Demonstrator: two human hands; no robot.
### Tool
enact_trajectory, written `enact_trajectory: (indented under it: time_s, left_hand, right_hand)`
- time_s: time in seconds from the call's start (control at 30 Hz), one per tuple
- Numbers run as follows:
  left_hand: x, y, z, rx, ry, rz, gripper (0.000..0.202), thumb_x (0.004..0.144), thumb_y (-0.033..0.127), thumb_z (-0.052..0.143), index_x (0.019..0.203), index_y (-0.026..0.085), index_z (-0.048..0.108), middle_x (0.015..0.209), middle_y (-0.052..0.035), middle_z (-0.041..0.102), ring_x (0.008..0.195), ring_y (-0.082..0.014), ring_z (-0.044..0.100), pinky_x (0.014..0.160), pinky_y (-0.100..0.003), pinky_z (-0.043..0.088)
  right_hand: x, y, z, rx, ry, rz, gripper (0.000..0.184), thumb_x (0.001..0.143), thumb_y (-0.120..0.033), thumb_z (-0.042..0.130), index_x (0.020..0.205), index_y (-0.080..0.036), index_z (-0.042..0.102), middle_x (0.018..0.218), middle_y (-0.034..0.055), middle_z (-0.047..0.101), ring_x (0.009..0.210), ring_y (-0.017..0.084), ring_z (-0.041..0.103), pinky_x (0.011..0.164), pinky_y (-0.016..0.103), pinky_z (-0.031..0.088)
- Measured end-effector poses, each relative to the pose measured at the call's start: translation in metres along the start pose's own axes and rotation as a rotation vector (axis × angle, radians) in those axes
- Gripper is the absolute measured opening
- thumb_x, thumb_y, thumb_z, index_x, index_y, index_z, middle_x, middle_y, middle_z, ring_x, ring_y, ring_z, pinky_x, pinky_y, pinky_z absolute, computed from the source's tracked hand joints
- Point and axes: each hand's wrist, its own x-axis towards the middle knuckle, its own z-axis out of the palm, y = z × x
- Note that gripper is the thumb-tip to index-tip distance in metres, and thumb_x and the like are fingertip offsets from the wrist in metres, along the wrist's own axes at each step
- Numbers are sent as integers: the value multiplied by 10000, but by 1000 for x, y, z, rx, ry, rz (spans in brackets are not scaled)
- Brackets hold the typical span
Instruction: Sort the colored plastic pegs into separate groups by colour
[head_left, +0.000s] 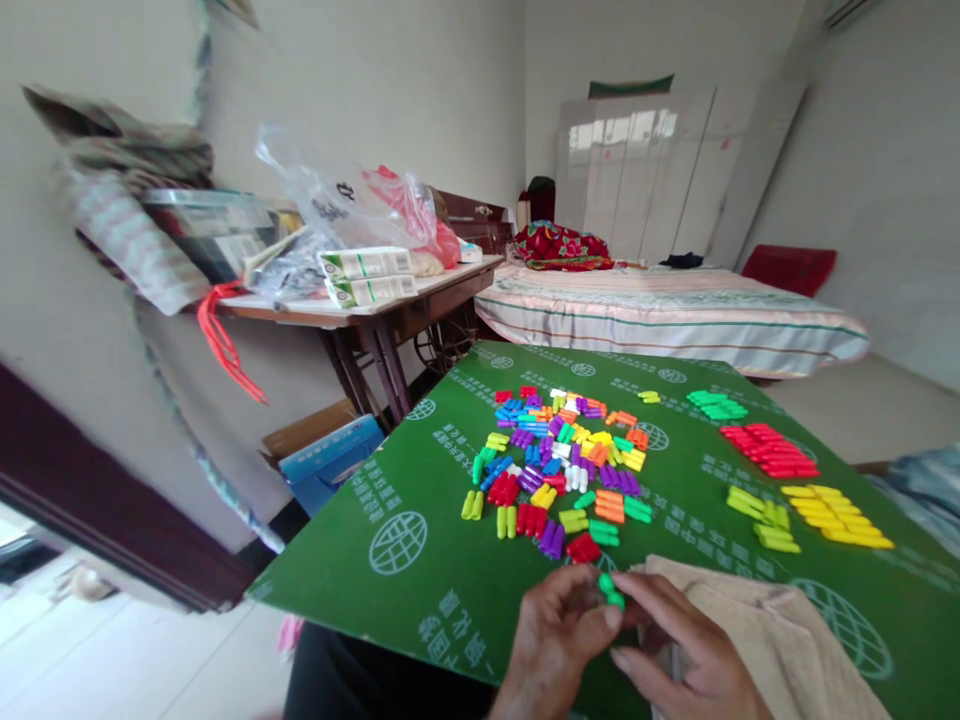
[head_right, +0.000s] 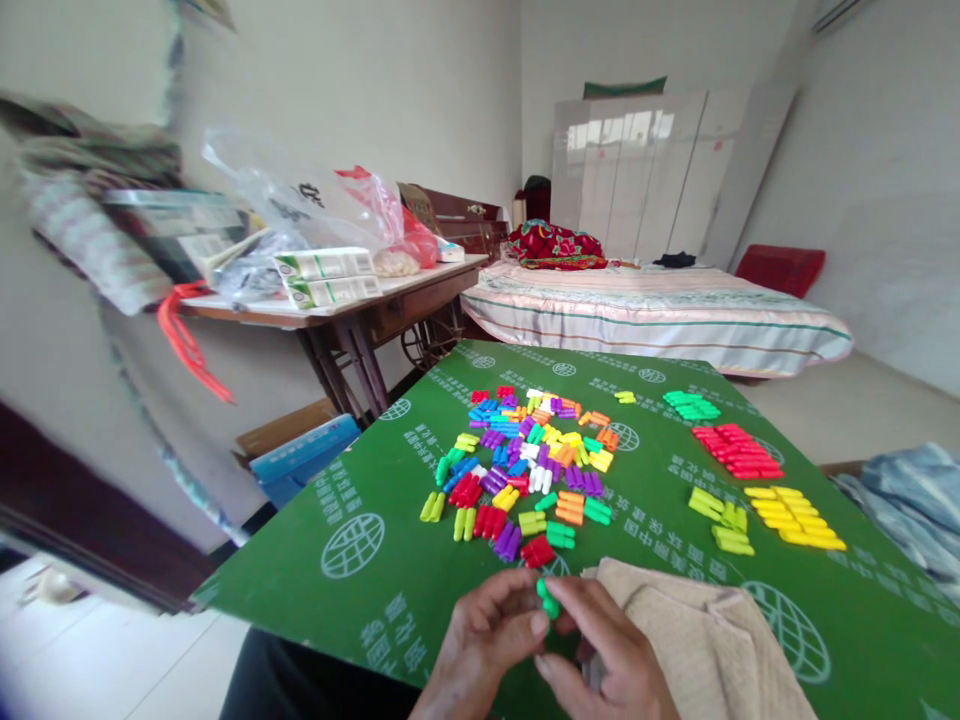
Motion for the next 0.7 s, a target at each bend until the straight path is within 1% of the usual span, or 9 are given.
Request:
enact_trajectory:
  time_s: [0.1,0.23,0.3,0.43,0.5,0.6,0.7]
  left_hand:
    - [-3,1,1,-83,-7,-40,523,529,434,851,948,157,706,769,-56,680,726,-173,624,653,-261,471]
    - [-9,6,4,-110,-8,-58,481,544,418,849,924,156,714,765,-53,686,704,-156,617,656,-256,471]
    - [-11,10,6,-118,-8,-68,481,536,420,853,916,158,716,761,-51,686,702,-159,619,662,-262,476]
    - [-9,13,7,-108,-42,-71,463,539,424,850,898,163,718,755,-41,676,689,-144,604,670,-252,468]
    - [-6,10,8,-105,-61,-67,449,543,423,849,884,162,716,749,-32,667,667,-126,585,658,-239,454]
    - [0,5,8,-94,-91,-64,474,545,433,845,908,157,717,755,-33,659,665,-121,569,634,-228,430]
    - [8,1,7,-62,-137,-76,478,564,448,830,920,151,714,743,-31,647,652,-121,556,612,-228,414]
  right_hand:
    - [0,0,-4,-101,-72,-58,460,778,-166,645,1214,-315,651,1116,46,703,958,206,684,821,240,568]
    - [0,-1,-3,-174,-130,-68,465,801,-161,609,1244,-302,629,1113,57,702,959,204,684,818,246,570]
    - [2,-1,-2,-183,-119,-96,485,786,-143,611,1246,-294,626,1088,59,707,943,201,688,798,237,573]
    - [4,-1,-2,-207,-32,-200,545,756,-88,599,1257,-301,609,1046,45,714,937,184,692,802,211,565]
    - [5,1,-5,-239,-55,-239,566,754,-79,598,1276,-297,593,1057,48,712,944,184,692,812,209,561]
    - [3,8,-11,-312,-117,-227,527,777,-116,599,1280,-273,597,1100,70,704,987,206,683,826,230,564]
    - [3,14,-14,-388,-99,-209,479,789,-153,589,1254,-262,621,1133,80,695,1013,231,677,833,260,572]
